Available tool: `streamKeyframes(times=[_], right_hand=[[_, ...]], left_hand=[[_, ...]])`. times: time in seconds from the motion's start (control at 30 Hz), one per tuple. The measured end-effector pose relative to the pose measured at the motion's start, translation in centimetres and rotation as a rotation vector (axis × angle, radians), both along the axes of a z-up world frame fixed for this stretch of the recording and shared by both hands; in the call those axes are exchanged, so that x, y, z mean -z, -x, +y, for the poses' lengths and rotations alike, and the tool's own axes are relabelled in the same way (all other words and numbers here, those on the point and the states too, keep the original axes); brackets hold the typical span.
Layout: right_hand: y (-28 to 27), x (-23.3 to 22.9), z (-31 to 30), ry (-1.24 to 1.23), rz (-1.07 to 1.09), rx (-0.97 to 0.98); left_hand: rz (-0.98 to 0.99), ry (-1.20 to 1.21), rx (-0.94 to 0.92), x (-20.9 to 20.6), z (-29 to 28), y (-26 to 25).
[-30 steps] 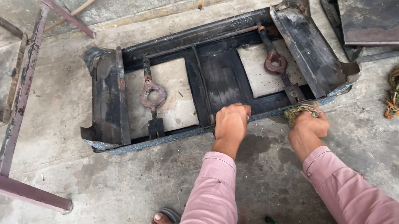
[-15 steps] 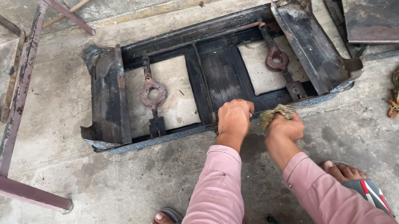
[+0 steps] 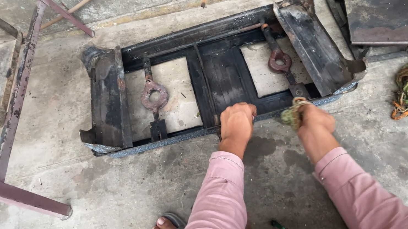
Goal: Cleaning the metal frame and burners of a portable gas stove and testing the ignition with matches.
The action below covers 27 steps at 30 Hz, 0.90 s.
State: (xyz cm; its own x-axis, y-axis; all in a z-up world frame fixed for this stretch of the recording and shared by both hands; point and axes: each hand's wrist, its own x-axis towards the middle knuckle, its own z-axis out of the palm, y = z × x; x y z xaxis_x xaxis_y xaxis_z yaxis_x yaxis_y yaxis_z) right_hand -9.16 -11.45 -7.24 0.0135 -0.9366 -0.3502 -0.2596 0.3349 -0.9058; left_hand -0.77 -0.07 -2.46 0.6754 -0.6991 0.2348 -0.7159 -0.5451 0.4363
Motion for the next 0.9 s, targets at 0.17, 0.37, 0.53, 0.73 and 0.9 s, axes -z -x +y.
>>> streamKeyframes(times=[0.17,0.37,0.53,0.73,0.9], right_hand=[[0.8,-0.1,-0.5,-0.021,-0.021,-0.004],[2.5,1.0,-1.8,-0.055,-0.049,0.0],[7.2,1.9,-6.3,-0.081,-0.09,0.013],[8.6,2.5,-6.8,-0.106,-0.154,-0.023],[11.6,2.9,-7.3,-0.124,-0.161,-0.034]], left_hand=[[0.048,-0.02,0.002,-0.2,-0.2,-0.1],[0.012,-0.019,-0.003,-0.8,0.1,0.4],[-0.047,0.001,-0.013,0.1,-0.1,0.8],[-0.06,-0.003,-0.029,-1.0,0.4,0.9],[-0.037,0.03,-0.035,-0.6,0.2,1.3]])
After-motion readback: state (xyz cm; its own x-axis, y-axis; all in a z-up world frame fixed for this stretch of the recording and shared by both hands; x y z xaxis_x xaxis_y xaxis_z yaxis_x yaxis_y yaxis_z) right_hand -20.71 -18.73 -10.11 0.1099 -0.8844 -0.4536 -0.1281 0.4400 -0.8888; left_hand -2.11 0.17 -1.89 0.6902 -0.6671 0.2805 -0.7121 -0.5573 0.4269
